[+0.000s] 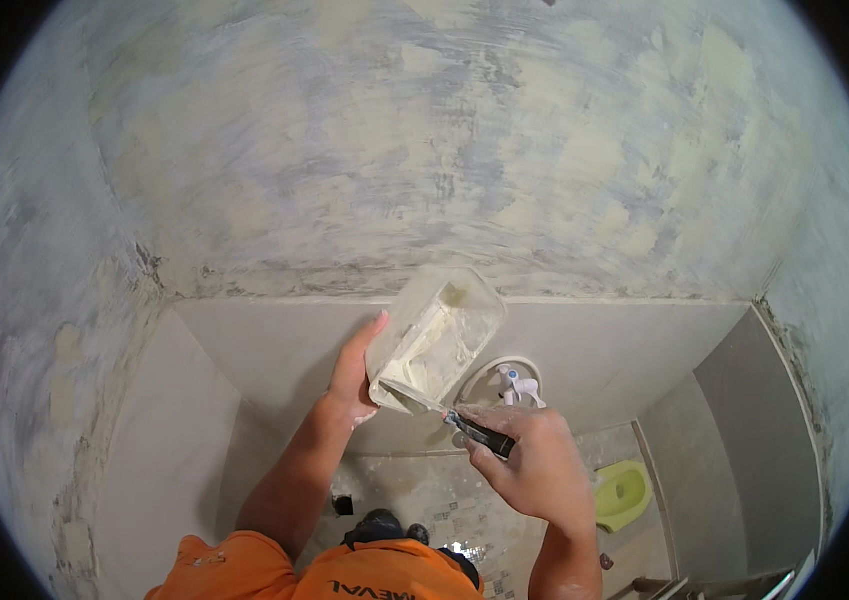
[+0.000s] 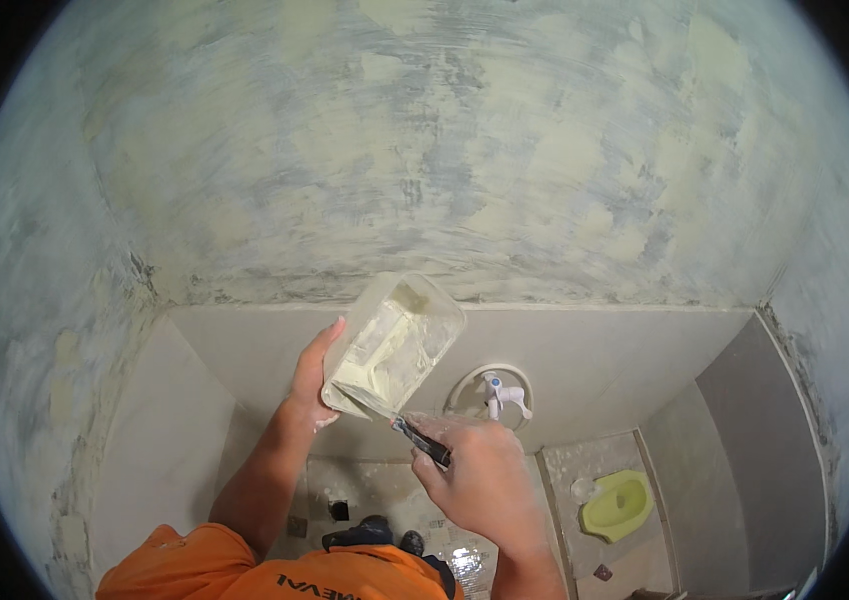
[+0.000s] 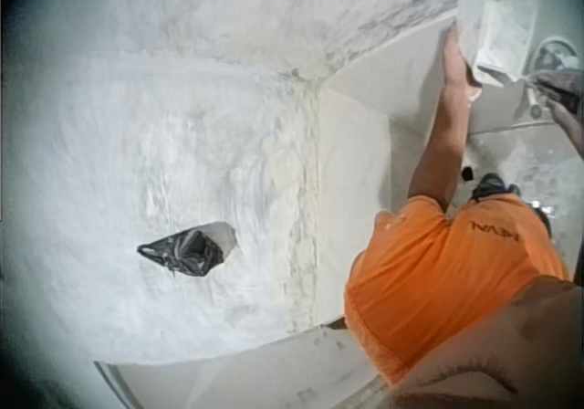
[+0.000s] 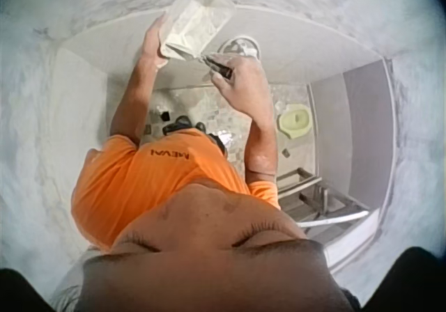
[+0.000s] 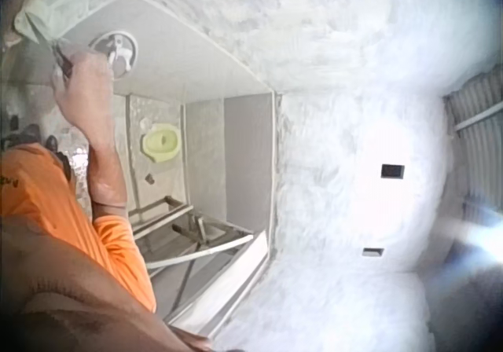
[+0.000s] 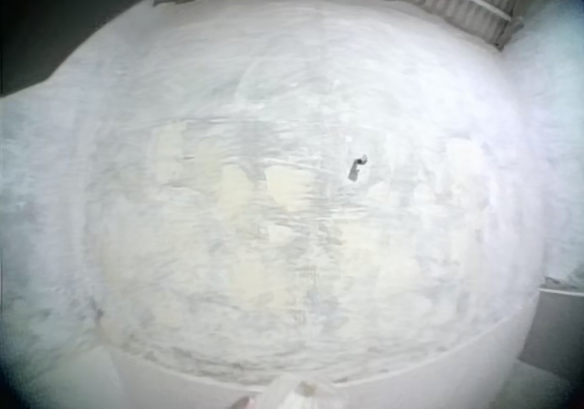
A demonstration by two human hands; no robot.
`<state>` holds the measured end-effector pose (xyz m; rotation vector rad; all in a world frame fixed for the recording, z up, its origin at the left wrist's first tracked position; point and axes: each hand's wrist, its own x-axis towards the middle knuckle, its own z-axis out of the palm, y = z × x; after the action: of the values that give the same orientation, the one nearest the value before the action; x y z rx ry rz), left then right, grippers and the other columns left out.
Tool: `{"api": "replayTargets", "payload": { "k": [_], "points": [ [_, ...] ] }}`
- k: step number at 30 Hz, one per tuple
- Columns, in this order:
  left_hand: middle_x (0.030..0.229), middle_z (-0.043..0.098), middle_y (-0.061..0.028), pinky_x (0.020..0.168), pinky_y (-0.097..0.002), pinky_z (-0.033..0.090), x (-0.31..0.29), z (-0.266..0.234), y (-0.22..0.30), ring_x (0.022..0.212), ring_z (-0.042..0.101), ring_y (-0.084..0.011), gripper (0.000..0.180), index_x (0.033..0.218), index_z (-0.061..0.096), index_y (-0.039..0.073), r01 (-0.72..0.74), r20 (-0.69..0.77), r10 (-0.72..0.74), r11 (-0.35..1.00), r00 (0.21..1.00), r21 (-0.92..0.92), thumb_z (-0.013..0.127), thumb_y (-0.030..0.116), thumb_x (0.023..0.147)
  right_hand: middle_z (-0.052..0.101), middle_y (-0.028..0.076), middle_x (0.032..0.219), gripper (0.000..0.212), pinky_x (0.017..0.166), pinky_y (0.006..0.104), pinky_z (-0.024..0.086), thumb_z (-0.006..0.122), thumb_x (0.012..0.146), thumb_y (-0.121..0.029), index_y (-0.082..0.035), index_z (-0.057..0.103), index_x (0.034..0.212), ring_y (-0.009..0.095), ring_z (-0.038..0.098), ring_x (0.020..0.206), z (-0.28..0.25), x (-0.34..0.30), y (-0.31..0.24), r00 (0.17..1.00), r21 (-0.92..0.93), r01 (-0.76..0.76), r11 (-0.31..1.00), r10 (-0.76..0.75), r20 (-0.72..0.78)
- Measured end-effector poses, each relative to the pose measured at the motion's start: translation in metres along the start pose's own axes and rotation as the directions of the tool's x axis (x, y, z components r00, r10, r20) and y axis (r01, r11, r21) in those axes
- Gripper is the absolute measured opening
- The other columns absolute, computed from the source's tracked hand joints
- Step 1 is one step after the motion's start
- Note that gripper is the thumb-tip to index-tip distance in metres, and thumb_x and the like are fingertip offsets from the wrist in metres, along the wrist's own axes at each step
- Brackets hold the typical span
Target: The person applies plaster to a bathroom wall using a putty knife, scooping material from a plastic container and spreading it over the surface around plumbing fixtures.
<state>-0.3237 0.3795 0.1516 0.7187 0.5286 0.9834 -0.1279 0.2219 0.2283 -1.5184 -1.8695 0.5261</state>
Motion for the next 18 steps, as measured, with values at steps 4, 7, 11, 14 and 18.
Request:
{"api": "replayTargets", "payload": {
  "k": [4, 7, 11, 14, 18],
  "points": [
    [0.135, 0.058, -0.0177, 0.102, -0.0441, 0.048, -0.006, -0.028, 0.016, 0.122, 0.059, -0.0297, 0.064, 0.142, 0.048, 0.000, -0.080, -0.089, 0.077, 0.996, 0.993, -0.034, 0.056, 0.046, 0.098, 0.072, 0.022, 0.100, 0.035, 0.077, 0.0361, 0.055, 0.069, 0.077, -0.006, -0.004, 0.074, 0.112, 0.040, 0.068, 0.082, 0.015, 0.012, -0.013, 0.999, 0.040, 0.025, 0.999, -0.027, 0.039],
    [0.136, 0.058, -0.0171, 0.103, -0.0444, 0.047, -0.010, -0.052, 0.029, 0.123, 0.058, -0.0296, 0.064, 0.142, 0.047, 0.000, -0.120, -0.201, 0.107, 0.991, 0.974, -0.058, 0.055, 0.046, 0.098, 0.072, 0.022, 0.096, 0.035, 0.073, 0.0342, 0.054, 0.069, 0.076, -0.005, -0.003, 0.074, 0.111, 0.034, 0.067, 0.073, 0.028, 0.026, -0.018, 0.995, 0.056, 0.046, 0.997, -0.051, 0.083],
    [0.134, 0.058, -0.0147, 0.099, -0.0407, 0.048, -0.013, -0.084, 0.040, 0.120, 0.059, -0.0278, 0.063, 0.142, 0.047, 0.001, -0.168, -0.385, 0.135, 0.984, 0.913, -0.054, 0.057, 0.044, 0.098, 0.072, 0.021, 0.088, 0.033, 0.070, 0.0323, 0.053, 0.069, 0.078, -0.006, -0.002, 0.074, 0.110, 0.027, 0.065, 0.069, 0.047, 0.050, -0.024, 0.988, 0.128, 0.001, 0.992, -0.020, 0.152],
    [0.131, 0.060, -0.0131, 0.096, -0.0369, 0.048, -0.015, -0.098, 0.056, 0.117, 0.060, -0.0256, 0.059, 0.140, 0.049, 0.001, -0.213, -0.503, 0.153, 0.975, 0.850, -0.063, 0.058, 0.041, 0.098, 0.074, 0.018, 0.089, 0.030, 0.069, 0.0332, 0.053, 0.069, 0.080, -0.007, -0.002, 0.074, 0.110, 0.027, 0.067, 0.070, 0.066, 0.077, -0.016, 0.979, 0.194, -0.006, 0.981, -0.034, 0.201],
    [0.129, 0.061, -0.0117, 0.097, -0.0350, 0.045, -0.016, -0.131, 0.072, 0.118, 0.057, -0.0234, 0.051, 0.135, 0.055, -0.001, -0.392, -0.619, 0.338, 0.918, 0.709, 0.053, 0.060, 0.034, 0.098, 0.076, 0.012, 0.090, 0.028, 0.065, 0.0271, 0.050, 0.068, 0.082, -0.003, 0.000, 0.075, 0.109, 0.013, 0.062, 0.068, 0.092, 0.111, -0.005, 0.951, 0.380, -0.110, 0.918, -0.013, 0.309]
  ]
}}
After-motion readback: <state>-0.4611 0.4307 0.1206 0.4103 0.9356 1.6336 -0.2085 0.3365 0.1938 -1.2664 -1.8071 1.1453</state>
